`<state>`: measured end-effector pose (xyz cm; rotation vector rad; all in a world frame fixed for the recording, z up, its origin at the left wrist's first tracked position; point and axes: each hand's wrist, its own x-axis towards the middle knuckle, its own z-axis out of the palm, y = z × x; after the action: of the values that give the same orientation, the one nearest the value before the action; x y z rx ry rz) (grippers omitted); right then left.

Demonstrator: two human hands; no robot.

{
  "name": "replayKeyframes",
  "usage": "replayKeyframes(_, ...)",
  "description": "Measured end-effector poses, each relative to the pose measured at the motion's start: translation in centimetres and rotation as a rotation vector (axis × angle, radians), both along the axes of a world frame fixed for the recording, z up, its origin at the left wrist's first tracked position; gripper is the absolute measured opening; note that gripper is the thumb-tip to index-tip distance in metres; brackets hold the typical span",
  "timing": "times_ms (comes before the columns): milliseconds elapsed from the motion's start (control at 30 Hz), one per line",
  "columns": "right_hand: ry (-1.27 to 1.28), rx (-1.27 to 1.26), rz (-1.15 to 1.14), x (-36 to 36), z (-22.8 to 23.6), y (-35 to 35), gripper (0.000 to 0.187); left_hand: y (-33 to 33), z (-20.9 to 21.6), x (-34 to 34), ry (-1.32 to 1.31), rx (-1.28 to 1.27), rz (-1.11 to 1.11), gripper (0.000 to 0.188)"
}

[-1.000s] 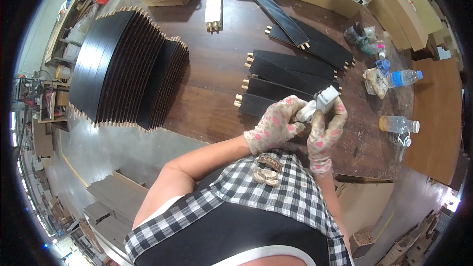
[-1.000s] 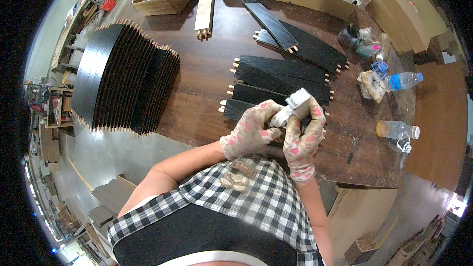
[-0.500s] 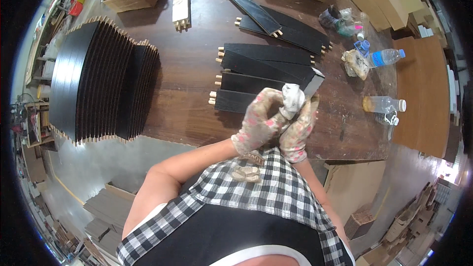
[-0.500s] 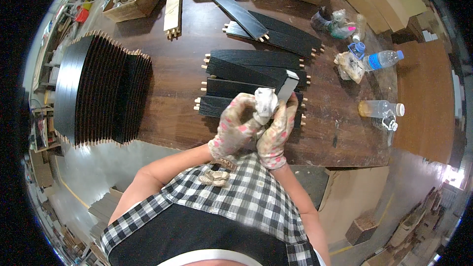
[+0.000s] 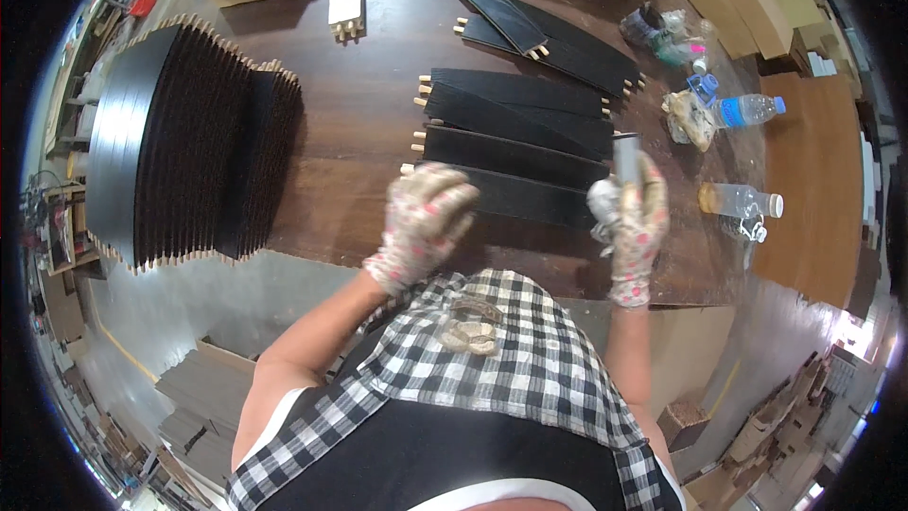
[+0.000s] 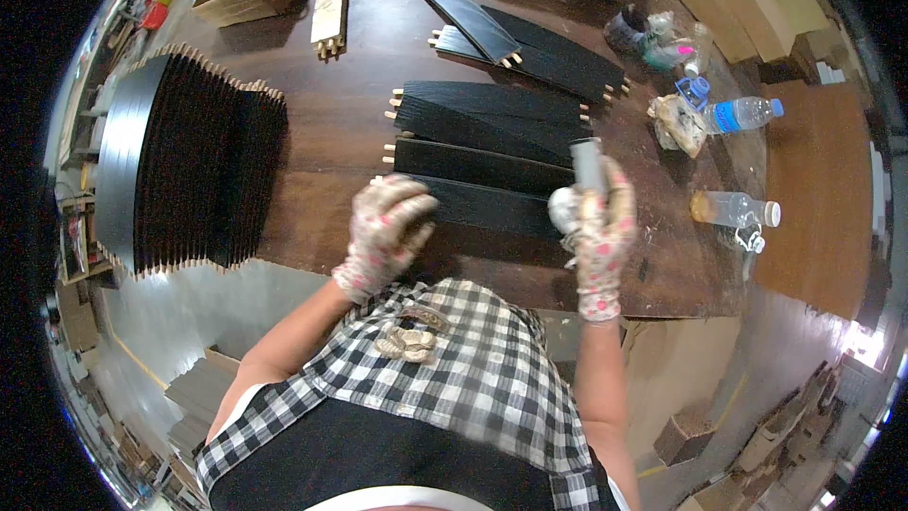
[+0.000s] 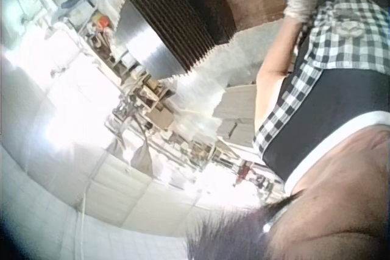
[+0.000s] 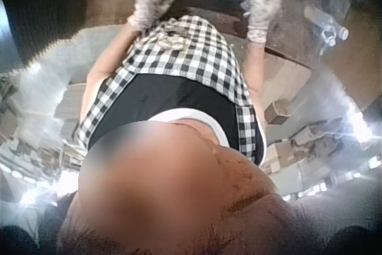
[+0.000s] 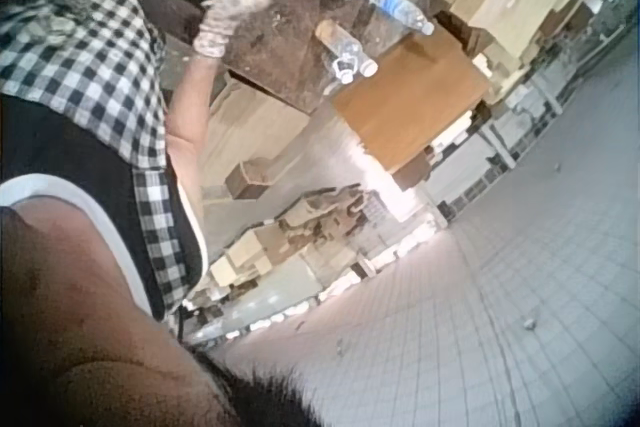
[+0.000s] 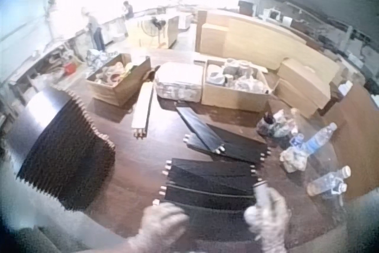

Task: The person applies a dark finish to small wooden components using a cloth, wipes off excess, and stacks the finished pieces together.

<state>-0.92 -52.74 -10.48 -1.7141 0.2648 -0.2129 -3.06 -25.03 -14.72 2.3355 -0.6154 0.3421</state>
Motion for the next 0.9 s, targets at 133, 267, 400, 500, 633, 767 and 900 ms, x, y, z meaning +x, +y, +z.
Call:
replayKeyframes(133, -0.018, -0.332, 0.221, -0.3, -1.2, 2.2, 0.042, 2.9, -1.6, -0.2, -0.039, 0.106, 0.074, 0.033)
replayKeyframes(267, -0.256, -0.788, 0.504, 1.4, -0.4, 4.9, 0.041, 3.5, -3.2, -0.1, -0.097, 0.066, -0.004, 0.031)
replayKeyframes(400, -0.221, -0.944, 0.622, 2.5, -0.5, 9.9, 0.039, 3.4, -3.7, 0.5, -0.165, 0.009, -0.011, 0.025)
replayKeyframes(500, -0.214, -1.019, 0.716, 3.3, -0.8, 12.0, 0.035, 3.7, -3.8, 0.2, -0.187, 0.006, -0.013, 0.028)
replayKeyframes(633, -0.088, -1.059, 0.715, 2.4, -0.2, 8.4, 0.032, 3.7, -3.3, 0.2, -0.155, -0.007, -0.017, 0.027)
replayKeyframes(767, -0.044, -1.208, 0.437, -0.6, -1.0, -3.2, 0.034, 3.7, -3.1, 0.3, -0.116, -0.012, -0.015, 0.025)
replayKeyframes(900, 0.285, -1.388, 0.175, -2.6, 0.9, -11.7, 0.036, 3.5, -1.6, 0.7, -0.036, 0.058, -0.045, 0.028)
